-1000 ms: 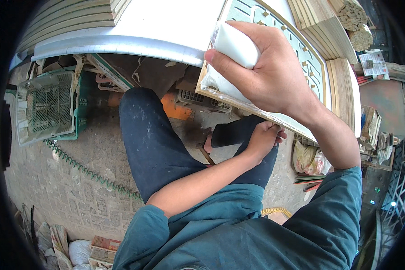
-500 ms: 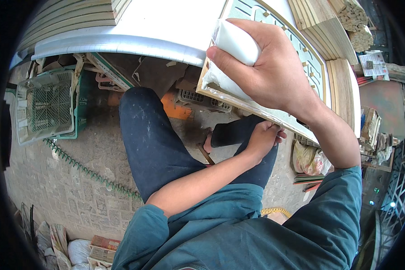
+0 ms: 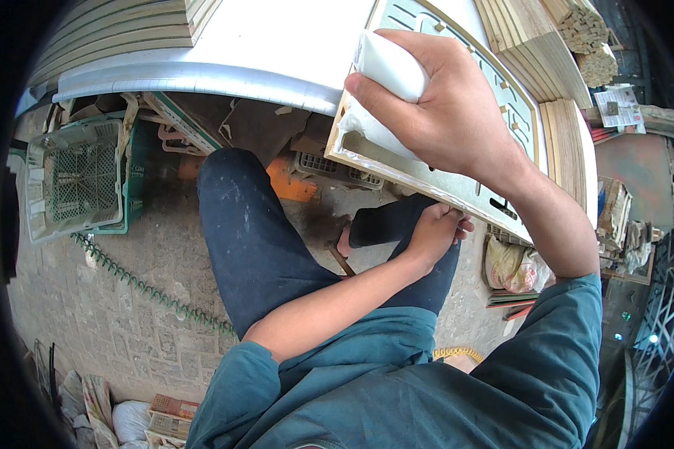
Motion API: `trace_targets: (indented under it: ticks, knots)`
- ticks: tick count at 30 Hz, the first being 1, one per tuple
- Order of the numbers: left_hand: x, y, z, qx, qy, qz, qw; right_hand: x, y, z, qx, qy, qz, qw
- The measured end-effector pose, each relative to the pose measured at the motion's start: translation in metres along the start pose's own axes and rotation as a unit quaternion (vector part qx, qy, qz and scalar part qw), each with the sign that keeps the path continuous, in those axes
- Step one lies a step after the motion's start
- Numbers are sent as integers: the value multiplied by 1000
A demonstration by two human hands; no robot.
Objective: Applying glue to the edges of a wooden puzzle board for assembly.
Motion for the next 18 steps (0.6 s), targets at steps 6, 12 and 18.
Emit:
trace_targets:
  ticks: [6,12,18]
  knots:
    - [-1,-1,0,-1,-3,-1,1000,0,-2,3,7,-1,-8,1000]
    - [1,-2,-2,-1,-2,-7,1000,-2,-4,4,6,-5,-24,1000]
    - [-1,0,0,4,-6,-7,1000,-2,-8,5,16,6,-26,1000]
Point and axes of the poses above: each hand's wrist, its own z-axis towards the middle knuckle, its own x-axis out of the palm, y = z × x, the point moved 4 cm from there along z, towards the middle knuckle, and after that the axes turned 7 degrees about -z, right-handed, at the moved point
